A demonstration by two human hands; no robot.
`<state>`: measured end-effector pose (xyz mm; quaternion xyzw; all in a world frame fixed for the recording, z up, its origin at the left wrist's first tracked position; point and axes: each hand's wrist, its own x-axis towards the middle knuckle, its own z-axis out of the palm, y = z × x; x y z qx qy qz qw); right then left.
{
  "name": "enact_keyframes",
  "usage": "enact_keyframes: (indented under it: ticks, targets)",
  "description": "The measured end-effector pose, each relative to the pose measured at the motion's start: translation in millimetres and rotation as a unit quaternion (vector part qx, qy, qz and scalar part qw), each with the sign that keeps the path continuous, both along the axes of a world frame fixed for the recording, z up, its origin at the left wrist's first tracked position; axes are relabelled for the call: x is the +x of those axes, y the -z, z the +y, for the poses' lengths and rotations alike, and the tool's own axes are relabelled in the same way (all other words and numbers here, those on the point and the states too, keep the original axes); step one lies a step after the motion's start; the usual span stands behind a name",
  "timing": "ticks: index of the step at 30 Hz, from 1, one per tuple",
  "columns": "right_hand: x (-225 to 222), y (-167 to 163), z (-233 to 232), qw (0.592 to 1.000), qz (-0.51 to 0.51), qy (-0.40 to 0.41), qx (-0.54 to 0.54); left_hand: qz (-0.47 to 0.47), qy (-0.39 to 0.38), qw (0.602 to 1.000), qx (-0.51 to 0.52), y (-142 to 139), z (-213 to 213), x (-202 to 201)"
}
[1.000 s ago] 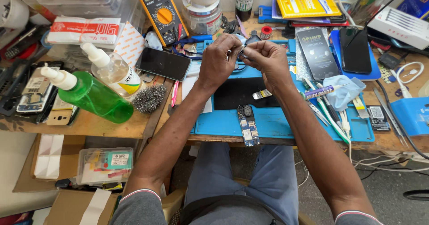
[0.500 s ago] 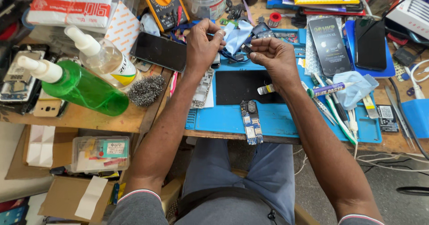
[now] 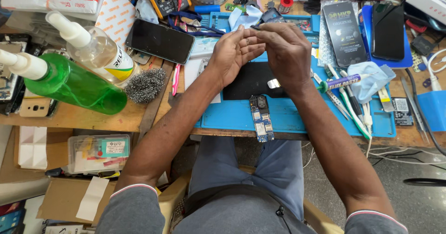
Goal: The person sits at an electronics repair bench and solders a small circuit board with a soldering iron. They first clean the iron tip on a steel wool pad, then hold the board steady on the bench while applying the iron to its contacts, repositioning the board between soldering passes.
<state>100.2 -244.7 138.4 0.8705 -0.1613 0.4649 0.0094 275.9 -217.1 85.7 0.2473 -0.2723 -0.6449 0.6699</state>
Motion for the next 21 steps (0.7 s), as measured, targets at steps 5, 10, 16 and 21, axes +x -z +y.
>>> enact_keyframes:
  ticks: [5, 10, 16, 21]
  targets:
    - [2, 3, -1, 0.997, -0.035, -0.015, 0.071, 0.012, -0.011, 1.000, -0.013, 3, -2, 6]
    - [-5, 0, -12, 0.961, 0.004, 0.040, 0.272, 0.034, -0.077, 0.996, -0.018, -7, -1, 25]
    - [-3, -3, -8, 0.990, -0.004, 0.006, 0.138, 0.019, -0.042, 0.998, -0.052, -18, 8, 21]
    - [3, 10, -6, 0.997, 0.014, -0.003, 0.079, -0.009, 0.031, 0.995, -0.090, -6, 2, 9]
